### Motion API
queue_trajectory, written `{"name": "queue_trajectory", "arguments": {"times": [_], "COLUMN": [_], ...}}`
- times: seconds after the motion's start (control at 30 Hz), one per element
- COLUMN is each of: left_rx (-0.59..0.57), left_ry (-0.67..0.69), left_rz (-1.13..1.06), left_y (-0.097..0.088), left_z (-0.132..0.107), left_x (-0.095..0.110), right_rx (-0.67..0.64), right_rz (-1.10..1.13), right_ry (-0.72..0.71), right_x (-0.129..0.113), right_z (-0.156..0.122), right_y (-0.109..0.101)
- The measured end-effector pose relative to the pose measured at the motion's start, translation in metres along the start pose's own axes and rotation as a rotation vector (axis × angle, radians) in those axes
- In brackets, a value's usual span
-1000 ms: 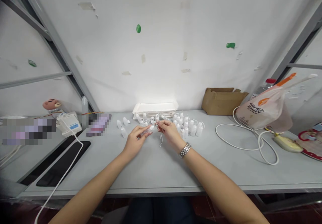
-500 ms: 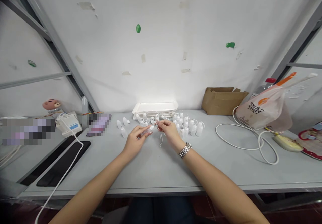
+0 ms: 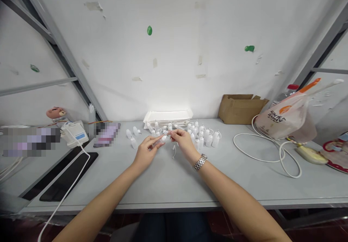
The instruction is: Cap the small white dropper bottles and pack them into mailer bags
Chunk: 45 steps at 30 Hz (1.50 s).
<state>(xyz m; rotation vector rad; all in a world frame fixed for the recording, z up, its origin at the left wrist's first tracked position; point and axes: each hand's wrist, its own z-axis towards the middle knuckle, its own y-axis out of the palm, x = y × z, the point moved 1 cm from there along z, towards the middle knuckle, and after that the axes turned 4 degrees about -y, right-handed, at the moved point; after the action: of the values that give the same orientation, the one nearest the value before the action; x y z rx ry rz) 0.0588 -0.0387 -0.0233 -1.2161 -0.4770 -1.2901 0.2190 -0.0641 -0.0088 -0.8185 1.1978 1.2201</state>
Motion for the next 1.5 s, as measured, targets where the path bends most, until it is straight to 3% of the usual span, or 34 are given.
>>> {"name": "queue_trajectory", "arguments": {"times": [0.73,0.93,1.1,1.27,1.5], "left_rx": [-0.017,0.027,0.066,0.015,-0.01], "left_ry": [0.002,-0.071,-0.046,-0.02,-0.045], "left_rz": [0.05,0.021,0.074,0.189,0.353], "left_y": [0.002,-0.005,-0.007,-0.005,-0.005], "left_z": [0.002,0.006,0.007,0.005,0.005], "left_x": [-0.004,0.004,-0.001,-0.006,-0.008], "right_rx": [-0.018,0.056,0.012,-0.035,-0.003], "right_rz": [-0.33,-0.607,-0.91,-1.096,-1.131], "right_ry": [-0.154,-0.461,-0.607,-0.606,-0.589], "right_x": [0.001,-0.018,-0.01,0.0,0.004], "right_z": [-0.001,0.001,0.006,0.009,0.01], "right_y": [0.002,-0.009,-0.015,-0.015,-0.015]}}
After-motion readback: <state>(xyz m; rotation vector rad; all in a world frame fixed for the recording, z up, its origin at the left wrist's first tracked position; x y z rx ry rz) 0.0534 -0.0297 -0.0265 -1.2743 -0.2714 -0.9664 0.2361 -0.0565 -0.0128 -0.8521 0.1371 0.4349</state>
